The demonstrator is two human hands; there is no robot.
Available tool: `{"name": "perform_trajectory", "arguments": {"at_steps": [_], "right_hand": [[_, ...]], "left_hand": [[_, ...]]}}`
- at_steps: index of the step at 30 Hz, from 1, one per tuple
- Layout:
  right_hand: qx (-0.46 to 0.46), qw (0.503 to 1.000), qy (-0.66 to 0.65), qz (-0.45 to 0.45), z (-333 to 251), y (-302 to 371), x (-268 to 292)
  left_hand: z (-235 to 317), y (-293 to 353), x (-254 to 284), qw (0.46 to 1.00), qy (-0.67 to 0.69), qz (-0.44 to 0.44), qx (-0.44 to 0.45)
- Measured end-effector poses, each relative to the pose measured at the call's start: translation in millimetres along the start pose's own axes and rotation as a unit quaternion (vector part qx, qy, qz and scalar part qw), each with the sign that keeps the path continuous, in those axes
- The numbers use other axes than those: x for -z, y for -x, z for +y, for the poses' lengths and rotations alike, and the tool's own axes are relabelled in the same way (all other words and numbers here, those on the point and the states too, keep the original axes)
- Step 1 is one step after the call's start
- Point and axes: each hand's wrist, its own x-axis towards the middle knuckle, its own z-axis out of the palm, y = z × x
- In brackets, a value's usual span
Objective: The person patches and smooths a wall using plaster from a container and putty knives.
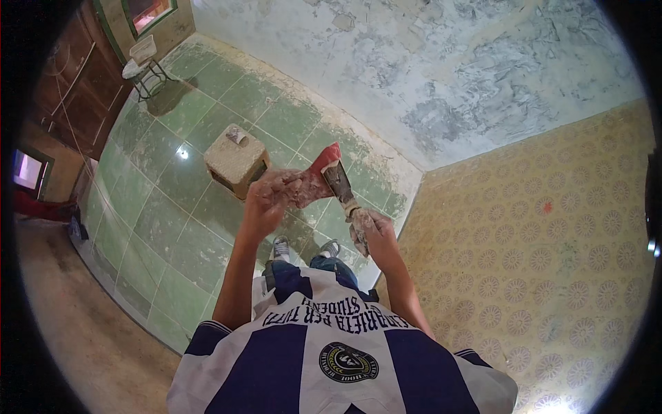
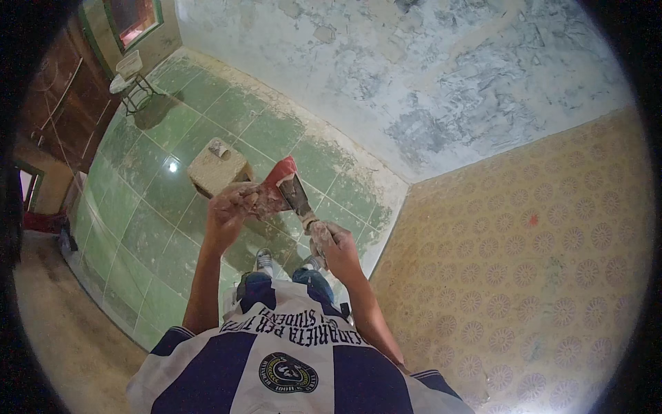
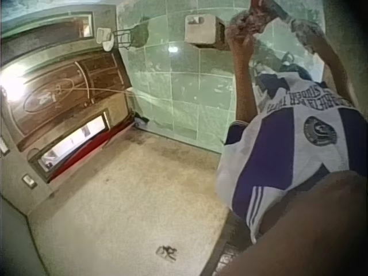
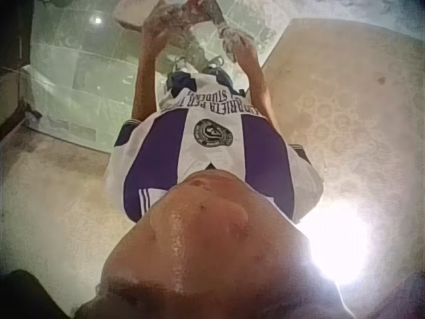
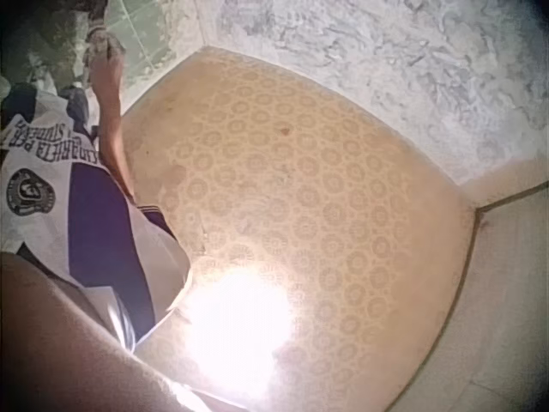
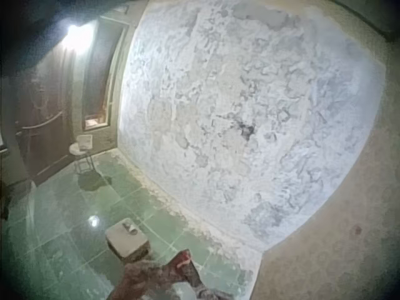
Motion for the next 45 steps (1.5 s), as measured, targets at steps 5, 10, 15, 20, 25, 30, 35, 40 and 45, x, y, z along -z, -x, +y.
{"name": "perform_trajectory", "arguments": {"at_steps": [5,10,15,20,25,30,35,40,45], "right_hand": [[0.031,1.0,0.002,0.001,-19,-8,-8],[0.026,0.999,-0.028,0.014,-18,-11,-1],[-0.004,1.0,0.009,-0.029,7,-16,17],[-0.032,0.997,0.0,-0.071,6,-20,23],[0.013,0.994,0.006,-0.11,-1,-37,44],[0.068,0.986,-0.011,-0.153,-7,-46,80],[0.041,0.981,0.005,-0.189,9,-53,134],[0.03,0.976,0.034,-0.214,20,-57,173],[0.027,0.971,0.057,-0.229,24,-59,198]], "left_hand": [[-7,19,-11,0.999,-0.007,-0.024,0.029],[-16,19,-5,0.955,0.186,0.148,0.179],[-5,14,1,0.947,0.194,0.193,0.17],[-4,24,-10,0.968,0.199,0.098,0.116],[18,28,-29,0.983,-0.155,-0.06,0.083],[5,29,-71,0.981,0.011,0.162,0.108],[17,16,-112,0.931,0.12,0.3,0.168],[24,9,-156,0.939,0.128,0.282,0.147],[26,9,-195,0.953,0.072,0.261,0.135]]}}
